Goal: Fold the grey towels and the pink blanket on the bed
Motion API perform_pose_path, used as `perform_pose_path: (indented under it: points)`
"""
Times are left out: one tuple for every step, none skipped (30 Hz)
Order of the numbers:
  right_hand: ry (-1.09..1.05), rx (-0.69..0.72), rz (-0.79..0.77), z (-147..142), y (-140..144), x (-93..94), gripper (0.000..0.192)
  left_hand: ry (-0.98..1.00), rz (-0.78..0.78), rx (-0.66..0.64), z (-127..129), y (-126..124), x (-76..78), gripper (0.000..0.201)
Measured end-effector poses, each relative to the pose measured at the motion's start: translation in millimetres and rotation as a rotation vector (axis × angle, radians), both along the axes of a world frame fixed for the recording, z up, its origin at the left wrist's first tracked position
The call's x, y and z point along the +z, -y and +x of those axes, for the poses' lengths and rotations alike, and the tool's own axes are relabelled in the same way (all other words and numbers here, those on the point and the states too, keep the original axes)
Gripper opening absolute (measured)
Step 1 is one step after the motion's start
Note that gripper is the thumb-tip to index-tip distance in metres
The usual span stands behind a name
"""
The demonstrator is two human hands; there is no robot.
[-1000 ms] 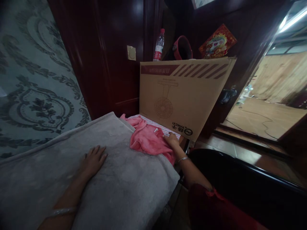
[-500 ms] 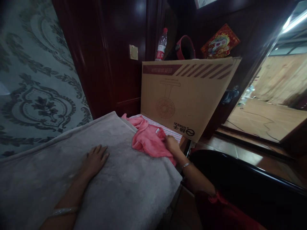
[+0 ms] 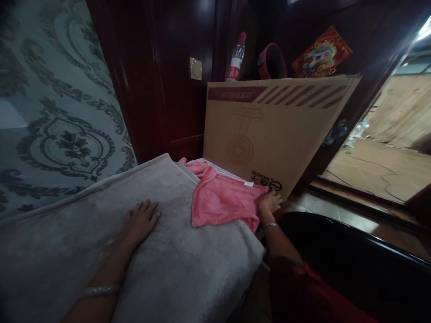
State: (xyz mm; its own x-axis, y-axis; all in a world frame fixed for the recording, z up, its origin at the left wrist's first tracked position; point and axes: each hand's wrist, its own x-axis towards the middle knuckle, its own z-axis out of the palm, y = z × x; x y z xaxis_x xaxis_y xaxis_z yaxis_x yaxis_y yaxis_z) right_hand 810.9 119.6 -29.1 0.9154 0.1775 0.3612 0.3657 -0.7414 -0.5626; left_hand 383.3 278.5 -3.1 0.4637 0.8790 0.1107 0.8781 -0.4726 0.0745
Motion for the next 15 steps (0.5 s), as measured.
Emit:
perform_pose_path:
  points:
    - [0.035,0.035,0.029,-8,0,4.5,0.049,0.002,-0.003,0.000,0,0,-0.2,0.053]
    - [0.086,0.157,0.057,-20,0,8.2,0.053,0.003,-0.006,0.002,0,0,-0.4,0.053]
    - [0.147,0.374,0.068,-36,1,10.4,0.057,0.004,-0.007,0.003,0,0,-0.6,0.053]
    - [0.208,0.658,0.057,-53,2,10.6,0.060,0.002,-0.006,0.004,0,0,-0.7,0.053]
    - [0.253,0.969,0.025,-72,4,8.9,0.061,-0.002,-0.005,0.006,0,0,-0.8,0.053]
    - [0.272,1.240,-0.036,-90,4,5.8,0.060,-0.009,-0.003,0.006,0,0,-0.8,0.053]
    - [0.261,1.390,-0.080,-106,5,2.1,0.056,-0.016,-0.002,0.006,0,0,-0.6,0.053]
    - [0.218,1.413,-0.080,-115,4,-1.1,0.044,-0.022,-0.004,0.006,0,0,-0.3,0.053]
    - [0.172,1.337,-0.045,-119,3,-2.7,0.032,-0.028,-0.009,0.007,0,0,0.1,0.053]
    - [0.126,1.174,0.021,-115,2,-2.1,0.025,-0.029,-0.014,0.007,0,0,0.7,0.053]
    - [0.095,0.973,0.096,-104,2,0.8,0.027,-0.025,-0.018,0.006,-1,1,1.3,0.053]
    - [0.088,0.767,0.166,-87,3,5.9,0.035,-0.019,-0.022,0.006,-1,2,2.1,0.053]
    - [0.090,0.547,0.233,-68,5,12.5,0.043,-0.011,-0.023,0.007,-1,2,2.9,0.052]
    - [0.096,0.404,0.275,-49,8,19.7,0.049,-0.004,-0.020,0.008,0,3,3.7,0.052]
    - [0.101,0.280,0.309,-31,9,26.7,0.053,-0.001,-0.019,0.010,0,4,4.6,0.052]
